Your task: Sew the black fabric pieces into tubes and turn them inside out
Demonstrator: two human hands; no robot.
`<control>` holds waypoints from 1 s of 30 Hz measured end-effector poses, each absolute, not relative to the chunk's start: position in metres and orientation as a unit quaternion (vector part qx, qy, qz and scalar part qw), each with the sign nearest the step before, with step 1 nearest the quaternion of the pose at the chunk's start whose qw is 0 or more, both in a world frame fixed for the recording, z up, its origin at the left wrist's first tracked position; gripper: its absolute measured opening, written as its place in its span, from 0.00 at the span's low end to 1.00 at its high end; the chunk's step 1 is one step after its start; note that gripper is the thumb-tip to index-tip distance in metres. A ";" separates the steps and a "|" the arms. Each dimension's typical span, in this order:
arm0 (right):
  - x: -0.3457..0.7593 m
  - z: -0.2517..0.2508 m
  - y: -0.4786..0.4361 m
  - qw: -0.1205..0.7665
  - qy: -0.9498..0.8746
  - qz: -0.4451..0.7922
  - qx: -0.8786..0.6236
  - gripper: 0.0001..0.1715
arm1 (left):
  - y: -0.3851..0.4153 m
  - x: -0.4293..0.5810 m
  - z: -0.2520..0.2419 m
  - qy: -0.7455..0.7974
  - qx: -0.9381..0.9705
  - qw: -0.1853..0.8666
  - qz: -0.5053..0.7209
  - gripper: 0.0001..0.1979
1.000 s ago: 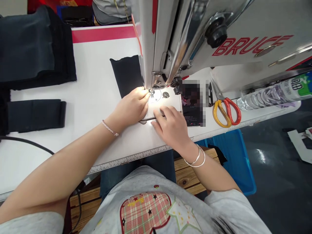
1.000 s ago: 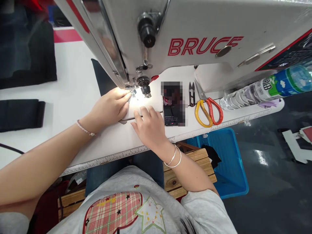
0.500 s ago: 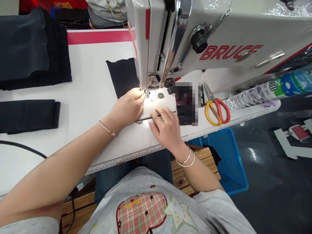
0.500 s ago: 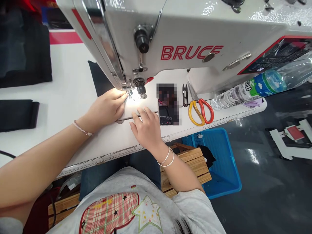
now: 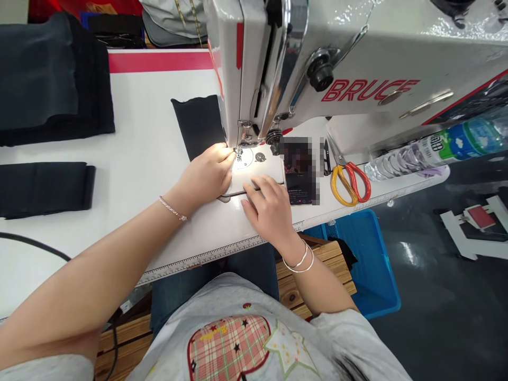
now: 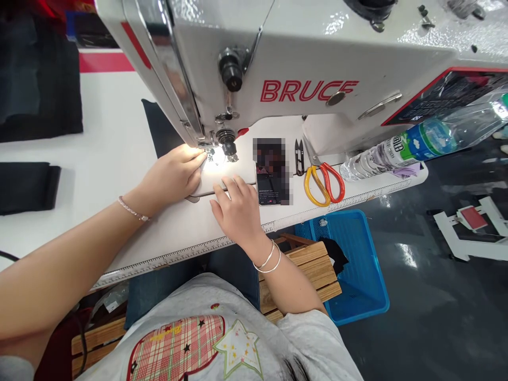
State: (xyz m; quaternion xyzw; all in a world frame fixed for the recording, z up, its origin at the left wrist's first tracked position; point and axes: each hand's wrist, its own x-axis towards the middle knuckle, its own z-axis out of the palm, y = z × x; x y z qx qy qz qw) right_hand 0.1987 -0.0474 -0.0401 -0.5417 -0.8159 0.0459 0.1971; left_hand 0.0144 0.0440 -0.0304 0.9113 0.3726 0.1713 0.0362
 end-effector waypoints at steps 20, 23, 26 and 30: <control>0.197 -0.039 -0.046 0.199 -0.811 0.050 -0.547 0.21 | 0.044 0.014 -0.034 0.368 0.908 0.040 0.194 0.15; 0.197 -0.039 -0.046 0.200 -0.811 0.048 -0.548 0.21 | 0.044 0.014 -0.034 0.376 0.907 0.027 0.185 0.14; 0.197 -0.039 -0.046 0.203 -0.811 0.045 -0.546 0.21 | 0.044 0.014 -0.034 0.381 0.908 0.017 0.175 0.13; 0.198 -0.040 -0.046 0.202 -0.812 0.046 -0.546 0.20 | 0.043 0.015 -0.036 0.382 0.905 0.024 0.185 0.12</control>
